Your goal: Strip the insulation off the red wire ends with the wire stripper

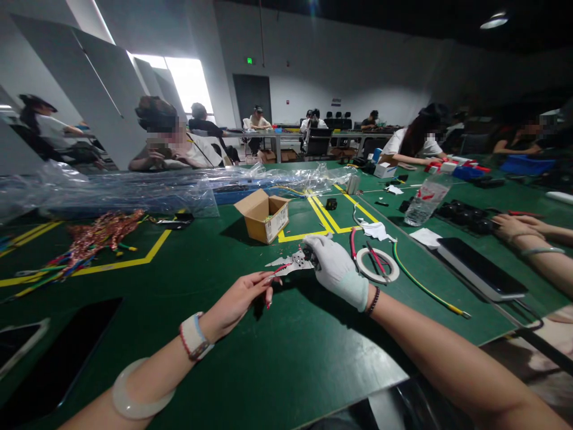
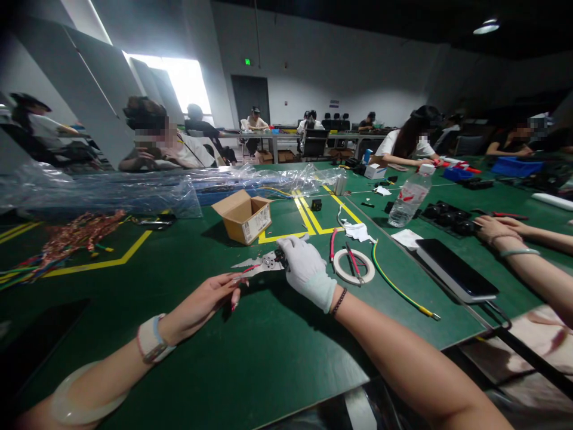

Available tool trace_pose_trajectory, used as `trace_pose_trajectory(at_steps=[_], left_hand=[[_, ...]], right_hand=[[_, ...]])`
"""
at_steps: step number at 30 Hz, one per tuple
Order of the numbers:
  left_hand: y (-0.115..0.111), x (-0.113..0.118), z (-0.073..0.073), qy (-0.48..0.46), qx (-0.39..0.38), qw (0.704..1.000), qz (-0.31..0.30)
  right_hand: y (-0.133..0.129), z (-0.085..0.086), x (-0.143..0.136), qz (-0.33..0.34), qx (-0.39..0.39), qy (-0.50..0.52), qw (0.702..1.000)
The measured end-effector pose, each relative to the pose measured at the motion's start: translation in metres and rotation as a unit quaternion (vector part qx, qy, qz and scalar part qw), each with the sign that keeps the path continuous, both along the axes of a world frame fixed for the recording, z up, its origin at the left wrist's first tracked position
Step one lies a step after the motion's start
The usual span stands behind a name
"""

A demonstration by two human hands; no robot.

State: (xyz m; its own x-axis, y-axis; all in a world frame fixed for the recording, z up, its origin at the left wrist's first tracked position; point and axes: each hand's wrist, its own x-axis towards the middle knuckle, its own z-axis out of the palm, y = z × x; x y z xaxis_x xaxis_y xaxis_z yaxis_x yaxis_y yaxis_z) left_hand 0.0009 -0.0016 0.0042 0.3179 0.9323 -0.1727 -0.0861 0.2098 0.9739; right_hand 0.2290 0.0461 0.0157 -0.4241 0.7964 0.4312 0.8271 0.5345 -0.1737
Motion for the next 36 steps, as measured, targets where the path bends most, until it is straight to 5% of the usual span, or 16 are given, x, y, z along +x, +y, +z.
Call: trace_pose_trajectory(at_steps=[36], left_hand=[[-0.0011,0.0011,0.0031,-0.002,0.000,1.000,-0.013]], right_hand=[[0.0007,0.0005,-0.0011,-0.007,-0.009,-0.005,1.000]])
